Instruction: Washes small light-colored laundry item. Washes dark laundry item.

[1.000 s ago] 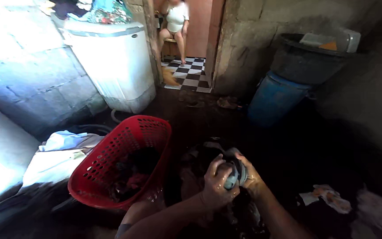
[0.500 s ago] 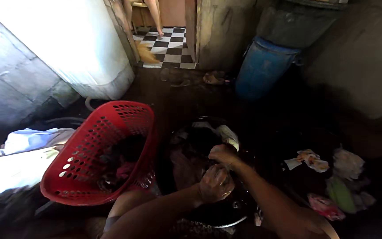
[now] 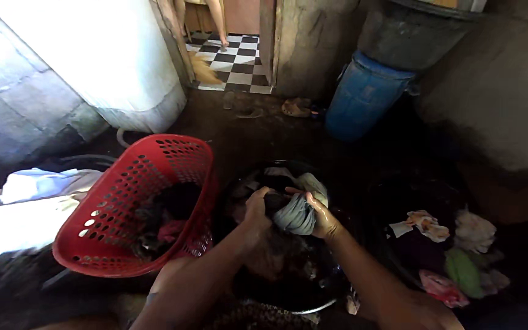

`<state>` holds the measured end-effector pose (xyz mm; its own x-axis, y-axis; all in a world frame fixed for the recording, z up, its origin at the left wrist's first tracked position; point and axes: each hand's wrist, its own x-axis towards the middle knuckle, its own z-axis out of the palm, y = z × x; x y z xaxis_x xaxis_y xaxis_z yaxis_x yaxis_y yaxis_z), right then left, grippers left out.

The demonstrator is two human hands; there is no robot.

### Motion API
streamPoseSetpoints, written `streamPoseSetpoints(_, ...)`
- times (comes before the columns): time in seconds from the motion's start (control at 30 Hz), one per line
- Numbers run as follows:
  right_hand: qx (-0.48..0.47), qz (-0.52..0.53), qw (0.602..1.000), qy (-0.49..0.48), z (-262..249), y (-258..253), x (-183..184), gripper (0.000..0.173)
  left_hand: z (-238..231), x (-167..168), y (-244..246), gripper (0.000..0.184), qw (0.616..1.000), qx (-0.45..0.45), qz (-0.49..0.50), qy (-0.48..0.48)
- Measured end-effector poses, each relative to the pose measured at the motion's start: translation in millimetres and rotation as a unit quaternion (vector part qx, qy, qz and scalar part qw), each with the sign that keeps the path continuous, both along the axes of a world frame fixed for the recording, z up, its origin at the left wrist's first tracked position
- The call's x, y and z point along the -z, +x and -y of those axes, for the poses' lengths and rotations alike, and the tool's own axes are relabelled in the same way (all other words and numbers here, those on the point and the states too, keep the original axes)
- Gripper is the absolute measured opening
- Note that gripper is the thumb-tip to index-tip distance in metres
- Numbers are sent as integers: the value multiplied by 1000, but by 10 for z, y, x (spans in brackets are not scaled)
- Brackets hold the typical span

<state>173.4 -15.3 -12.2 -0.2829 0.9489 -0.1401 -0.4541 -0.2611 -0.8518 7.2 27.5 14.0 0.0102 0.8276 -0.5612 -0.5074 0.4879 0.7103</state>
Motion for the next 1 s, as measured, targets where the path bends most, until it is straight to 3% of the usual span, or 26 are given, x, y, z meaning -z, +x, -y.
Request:
streamPoseSetpoints(0.1,40,-72,994,-72,66,-179,19,72,6,-111,-5,10,997,-46,-44,51)
streamPoseSetpoints(0.13,39,-87,992,-88,84,-215,-5,60,59,-188,0,9,990,-52,-79,104)
streamPoseSetpoints(0.2,22,-108,990,-90,103,-227,-72,52,215,-249,30,22,948,-58,-138,281)
streamPoseSetpoints(0.3,-33,-150,986,-63,105,-171,-219,41,426,-152,73,28,789,-66,-218,571)
streamPoseSetpoints(0.4,-81,-95,991,-52,132,-86,-363,23,660,-83,121,19,654,-79,-284,697)
streamPoseSetpoints(0.53,-93,124,988,-4,134,-48,-453,18,952,98,154,8,518,-60,-376,766)
streamPoseSetpoints(0.67,-144,284,948,-10,80,-57,-514,2,1047,341,172,4,414,-32,-411,811)
streamPoseSetpoints(0.73,-157,352,923,7,70,-80,-499,5,1066,445,178,9,357,-15,-447,820)
streamPoseSetpoints(0.9,-109,508,854,-30,64,-222,-382,22,972,718,158,18,249,39,-487,836)
streamPoseSetpoints(1.0,-49,554,826,-93,61,-277,-266,30,853,910,149,20,218,84,-467,853)
